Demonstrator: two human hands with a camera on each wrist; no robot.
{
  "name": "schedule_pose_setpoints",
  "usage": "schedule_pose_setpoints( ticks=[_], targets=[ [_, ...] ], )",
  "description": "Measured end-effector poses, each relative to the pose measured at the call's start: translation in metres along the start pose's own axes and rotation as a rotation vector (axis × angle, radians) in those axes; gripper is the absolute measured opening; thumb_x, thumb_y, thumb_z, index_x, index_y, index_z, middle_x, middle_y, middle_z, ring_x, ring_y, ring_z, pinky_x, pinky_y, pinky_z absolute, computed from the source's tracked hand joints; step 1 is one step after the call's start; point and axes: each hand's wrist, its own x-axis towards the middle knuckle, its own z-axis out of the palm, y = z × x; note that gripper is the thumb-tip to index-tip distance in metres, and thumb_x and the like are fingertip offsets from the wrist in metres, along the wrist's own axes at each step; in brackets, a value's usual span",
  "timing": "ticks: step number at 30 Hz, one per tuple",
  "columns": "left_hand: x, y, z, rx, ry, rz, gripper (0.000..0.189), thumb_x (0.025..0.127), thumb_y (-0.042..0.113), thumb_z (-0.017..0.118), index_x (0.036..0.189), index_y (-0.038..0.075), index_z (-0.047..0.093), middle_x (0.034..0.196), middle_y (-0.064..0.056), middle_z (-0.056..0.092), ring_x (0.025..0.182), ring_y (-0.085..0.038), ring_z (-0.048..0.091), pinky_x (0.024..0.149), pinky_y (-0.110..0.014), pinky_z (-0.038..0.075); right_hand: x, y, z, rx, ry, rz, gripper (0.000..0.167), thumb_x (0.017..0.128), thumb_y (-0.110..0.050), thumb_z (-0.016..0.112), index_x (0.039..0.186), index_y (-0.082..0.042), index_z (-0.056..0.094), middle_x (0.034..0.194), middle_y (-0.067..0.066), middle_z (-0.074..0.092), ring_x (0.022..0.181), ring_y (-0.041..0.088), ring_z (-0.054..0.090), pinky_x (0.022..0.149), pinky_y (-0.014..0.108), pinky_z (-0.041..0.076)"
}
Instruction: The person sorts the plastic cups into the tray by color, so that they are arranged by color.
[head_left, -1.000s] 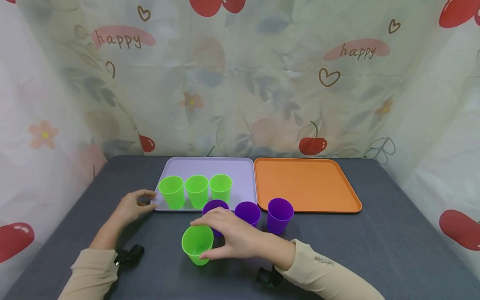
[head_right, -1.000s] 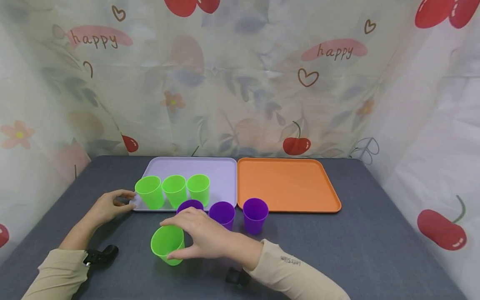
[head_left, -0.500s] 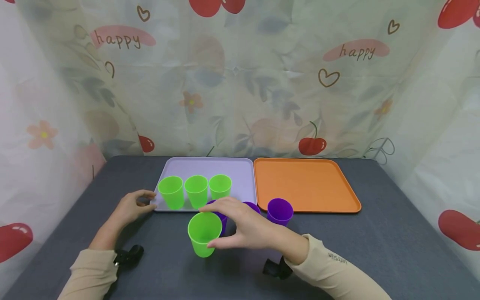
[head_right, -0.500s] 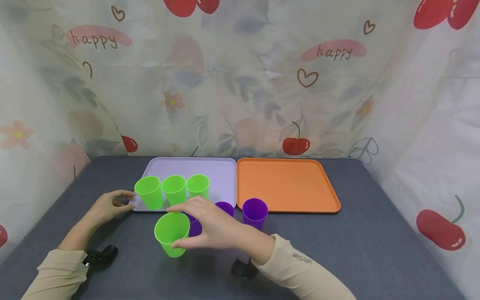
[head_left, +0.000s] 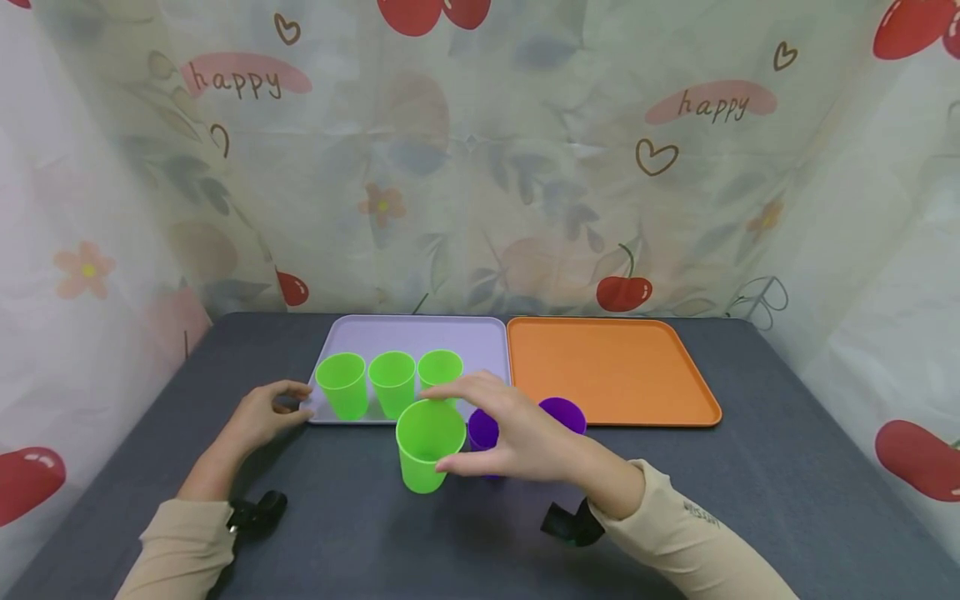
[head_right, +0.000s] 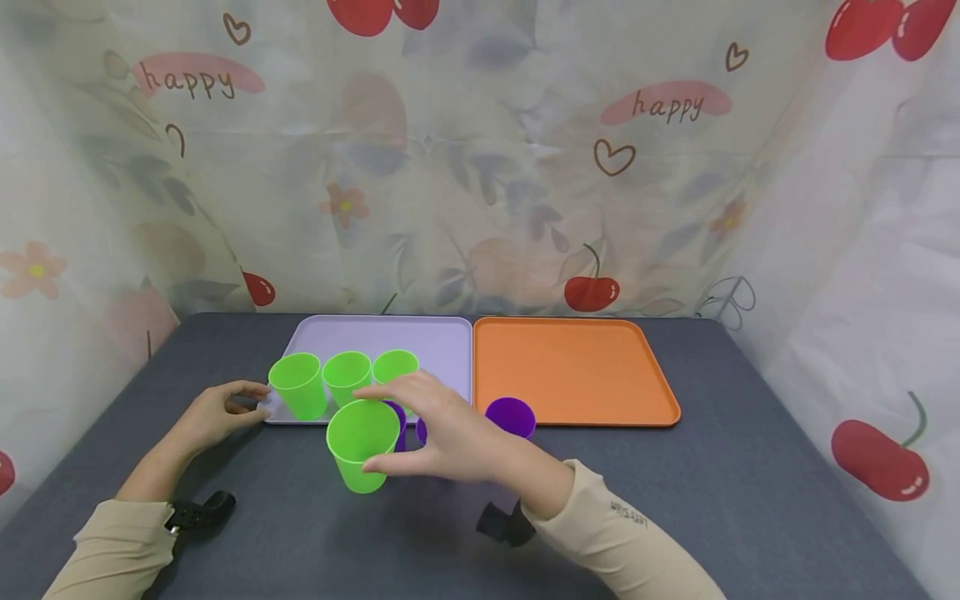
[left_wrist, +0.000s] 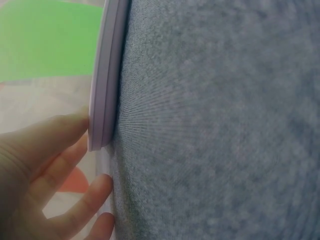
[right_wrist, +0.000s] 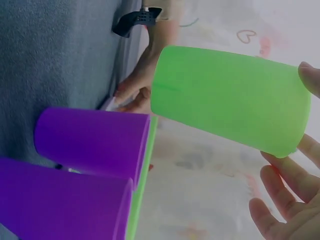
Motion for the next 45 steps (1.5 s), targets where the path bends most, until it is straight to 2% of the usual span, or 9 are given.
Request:
schedule_pose_setpoints(
  ticks=[19, 26, 34, 40, 45],
  targets=[
    [0.000, -0.001, 0.001, 0.009, 0.010, 0.000, 0.037, 0.086, 0.017, 0.065, 0.117, -0.002, 0.059, 0.115, -0.026, 0.060, 0.095, -0.038, 0.062, 0.076, -0.045, 0.051, -0.005, 0.006, -0.029, -0.001, 0.106, -0.025, 0.059, 0.072, -0.016, 0.079, 0.125, -0.006, 0.054, 0.121, 0.006, 0.061, 0.115, 0.017, 0.055, 0.101, 0.034, 0.042],
    [0.000, -0.001, 0.001, 0.006, 0.010, 0.004, 0.037, 0.086, 0.016, 0.065, 0.117, -0.002, 0.059, 0.115, -0.027, 0.059, 0.095, -0.038, 0.062, 0.076, -0.045, 0.051, -0.007, 0.010, -0.039, -0.036, 0.135, 0.004, 0.059, 0.071, -0.018, 0.080, 0.124, -0.008, 0.055, 0.122, 0.005, 0.062, 0.112, 0.016, 0.056, 0.098, 0.031, 0.042],
    [0.000, -0.001, 0.001, 0.004, 0.006, 0.010, 0.037, 0.086, 0.017, 0.065, 0.117, -0.002, 0.059, 0.115, -0.027, 0.059, 0.096, -0.038, 0.062, 0.077, -0.045, 0.051, -0.010, 0.017, -0.049, -0.063, 0.166, 0.044, 0.061, 0.071, -0.016, 0.081, 0.125, -0.008, 0.055, 0.123, 0.006, 0.062, 0.114, 0.018, 0.056, 0.099, 0.035, 0.043],
    [0.000, -0.002, 0.001, 0.003, 0.005, 0.006, 0.037, 0.086, 0.018, 0.065, 0.117, -0.001, 0.059, 0.116, -0.026, 0.059, 0.096, -0.038, 0.062, 0.077, -0.045, 0.051, -0.011, 0.024, -0.056, -0.060, 0.174, 0.106, 0.060, 0.072, -0.016, 0.080, 0.126, -0.010, 0.055, 0.125, 0.003, 0.061, 0.117, 0.017, 0.054, 0.101, 0.033, 0.041],
    [0.000, -0.001, 0.001, 0.005, 0.005, 0.008, 0.037, 0.086, 0.018, 0.065, 0.117, -0.001, 0.059, 0.116, -0.026, 0.059, 0.096, -0.038, 0.062, 0.077, -0.045, 0.051, -0.012, 0.034, -0.062, -0.054, 0.176, 0.118, 0.060, 0.073, -0.015, 0.080, 0.127, -0.010, 0.054, 0.125, 0.004, 0.061, 0.114, 0.016, 0.056, 0.098, 0.034, 0.044]
  ],
)
